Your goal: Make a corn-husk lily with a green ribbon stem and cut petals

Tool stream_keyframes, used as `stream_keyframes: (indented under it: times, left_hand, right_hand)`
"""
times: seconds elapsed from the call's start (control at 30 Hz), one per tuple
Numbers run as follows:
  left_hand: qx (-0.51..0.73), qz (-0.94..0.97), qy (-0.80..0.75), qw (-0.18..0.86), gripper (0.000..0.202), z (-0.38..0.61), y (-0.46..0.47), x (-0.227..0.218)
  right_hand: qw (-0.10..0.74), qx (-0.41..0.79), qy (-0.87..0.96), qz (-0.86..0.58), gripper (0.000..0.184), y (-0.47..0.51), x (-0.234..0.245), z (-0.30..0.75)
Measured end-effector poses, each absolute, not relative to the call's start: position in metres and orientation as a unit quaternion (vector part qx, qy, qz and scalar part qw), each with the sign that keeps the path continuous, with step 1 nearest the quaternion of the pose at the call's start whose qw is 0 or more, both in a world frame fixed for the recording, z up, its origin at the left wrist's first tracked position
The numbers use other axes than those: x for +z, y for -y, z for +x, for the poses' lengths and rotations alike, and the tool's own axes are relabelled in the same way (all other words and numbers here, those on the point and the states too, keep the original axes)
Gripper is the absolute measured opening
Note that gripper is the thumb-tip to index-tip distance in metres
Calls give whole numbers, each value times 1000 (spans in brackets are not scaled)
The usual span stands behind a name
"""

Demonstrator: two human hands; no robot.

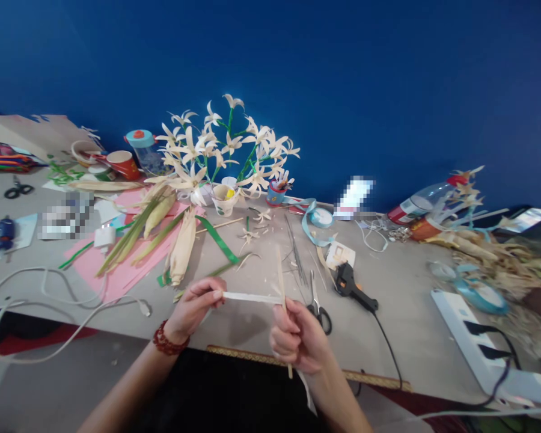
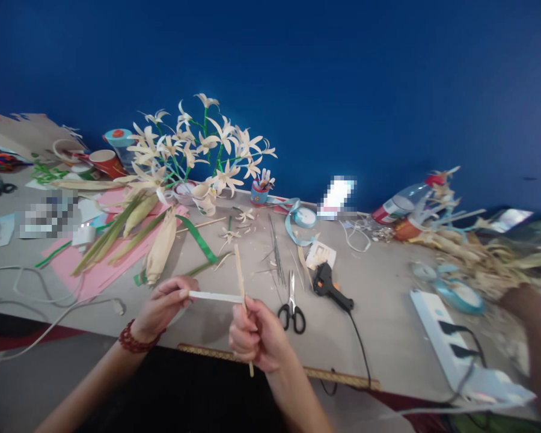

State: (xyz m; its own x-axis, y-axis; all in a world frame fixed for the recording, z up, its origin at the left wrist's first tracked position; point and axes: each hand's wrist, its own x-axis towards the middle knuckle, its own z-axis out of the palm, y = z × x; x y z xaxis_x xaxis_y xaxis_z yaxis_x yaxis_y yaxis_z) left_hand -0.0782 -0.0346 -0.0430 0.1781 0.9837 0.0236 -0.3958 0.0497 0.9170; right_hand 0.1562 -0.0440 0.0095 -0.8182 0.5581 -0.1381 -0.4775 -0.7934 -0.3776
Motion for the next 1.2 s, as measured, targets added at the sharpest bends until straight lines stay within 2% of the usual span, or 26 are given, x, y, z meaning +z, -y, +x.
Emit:
stream_keyframes:
  times: [0.13, 0.23, 0.37, 0.43, 0.53, 0.6, 0.7, 0.77, 0.83, 1.0, 1.2]
  left_hand:
    - [540, 391, -340, 663, 15, -82, 33, -49]
    - [542, 375, -346, 667, 18, -81, 32, -49]
    - [556, 409, -362, 626, 18, -68, 30, -43]
    - [555, 456, -366, 591, 14, -58, 31, -37]
    - [545, 554, -371, 508, 12, -45, 31, -26]
    - [537, 614, -377, 439, 10, -40, 32, -21]
    - [527, 666, -379, 367, 9, -40, 33, -15]
    - [521, 684, -370, 352, 10, -44, 33, -14]
    - [515, 687, -357, 370, 10, -47, 34, -14]
    - [530, 592, -338, 505, 15, -52, 35, -27]
    - [553, 440, -320, 631, 16, -61, 35, -41]
  right_hand:
    - [294, 934, 153, -135, 57, 46, 10, 169]
    - [350, 906, 181, -155, 57, 42, 9, 175]
    - [446, 769, 324, -324, 53, 38, 7, 163]
    - [422, 679, 444, -404, 46, 41, 2, 150]
    - [363, 550, 601, -452, 44, 48, -8, 131]
    - [349, 483, 644, -479, 45, 52, -13, 123]
    - [346, 447, 653, -503, 47, 53, -14, 119]
    - [353, 465, 646, -493, 48, 51, -12, 119]
    - [359, 537, 612, -456, 50, 51, -9, 119]
    - [334, 783, 399, -341, 49, 51, -1, 124]
    - [316, 894, 244, -206, 48, 52, 7, 144]
